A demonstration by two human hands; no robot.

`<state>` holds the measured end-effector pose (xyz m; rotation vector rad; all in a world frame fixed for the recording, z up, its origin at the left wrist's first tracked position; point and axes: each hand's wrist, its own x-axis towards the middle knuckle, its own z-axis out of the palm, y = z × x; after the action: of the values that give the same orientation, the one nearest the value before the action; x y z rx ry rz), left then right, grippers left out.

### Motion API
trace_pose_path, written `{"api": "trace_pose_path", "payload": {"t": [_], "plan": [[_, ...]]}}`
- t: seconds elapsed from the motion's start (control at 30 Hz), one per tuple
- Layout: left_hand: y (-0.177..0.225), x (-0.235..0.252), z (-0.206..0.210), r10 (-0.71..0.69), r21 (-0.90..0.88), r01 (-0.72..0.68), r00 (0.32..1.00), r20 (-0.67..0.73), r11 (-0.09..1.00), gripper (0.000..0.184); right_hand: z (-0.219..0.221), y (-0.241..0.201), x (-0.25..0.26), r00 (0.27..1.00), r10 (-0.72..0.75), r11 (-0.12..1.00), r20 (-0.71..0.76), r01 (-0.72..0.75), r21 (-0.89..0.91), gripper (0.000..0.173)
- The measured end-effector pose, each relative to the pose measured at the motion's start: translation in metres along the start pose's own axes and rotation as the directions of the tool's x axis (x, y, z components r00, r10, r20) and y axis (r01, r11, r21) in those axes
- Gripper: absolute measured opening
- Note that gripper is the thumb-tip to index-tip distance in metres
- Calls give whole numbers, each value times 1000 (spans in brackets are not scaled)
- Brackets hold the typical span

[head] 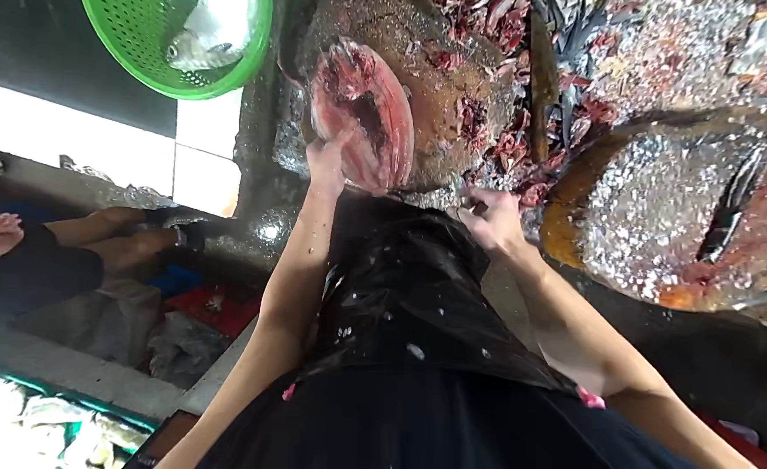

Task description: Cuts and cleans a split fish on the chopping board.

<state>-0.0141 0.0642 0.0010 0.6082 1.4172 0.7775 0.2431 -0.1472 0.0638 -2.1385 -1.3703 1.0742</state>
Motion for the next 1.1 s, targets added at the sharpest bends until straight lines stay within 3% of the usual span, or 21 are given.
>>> {"api": "trace_pose_path", "payload": {"t": [0.07, 0.13, 0.3, 0.43, 0.5, 0.6, 0.67, 0.73, 0.83, 0.9, 1.0, 1.1], "plan": [[13, 17, 5, -31, -90, 39, 996, 87, 995, 42, 2, -28, 15, 993, -77, 891, 93, 26, 452, 23], [0, 1, -2, -103, -138, 129, 977, 186, 982, 37, 15, -51, 11, 970, -125, 710, 209, -60, 702, 27], [0, 5, 3, -99, -202, 153, 963, 252, 967, 36, 46, -64, 52, 932, -70, 529, 356, -268, 805, 33], [5, 7, 9, -90, -297, 140, 980, 175, 944, 32, 43, -65, 43, 938, -142, 550, 316, -191, 813, 32], [5, 4, 11, -78, -313, 133, 980, 183, 940, 29, 47, -68, 42, 933, -103, 537, 344, -239, 809, 35], [0, 0, 14, -80, -284, 147, 969, 233, 947, 33, 69, -72, 62, 938, -31, 411, 345, -303, 860, 36], [-4, -1, 12, -97, -299, 172, 963, 250, 939, 37, 83, -73, 72, 939, -103, 338, 329, -278, 899, 29], [-6, 1, 9, -114, -321, 195, 960, 254, 927, 36, 93, -76, 76, 950, -175, 387, 259, -175, 905, 19], [-9, -1, 7, -137, -351, 218, 961, 242, 911, 34, 93, -71, 74, 952, -284, 557, 111, 70, 827, 22], [-4, 1, 5, -123, -297, 185, 969, 214, 937, 35, 82, -68, 71, 944, -321, 601, 74, 143, 786, 22], [16, 20, 2, 0, -38, -1, 1000, -14, 999, 46, 64, -65, 57, 951, -278, 615, 134, 69, 785, 20], [19, 26, 1, -51, -57, 56, 995, 84, 997, 38, 62, -63, 51, 958, -184, 592, 221, -71, 802, 28]]}}
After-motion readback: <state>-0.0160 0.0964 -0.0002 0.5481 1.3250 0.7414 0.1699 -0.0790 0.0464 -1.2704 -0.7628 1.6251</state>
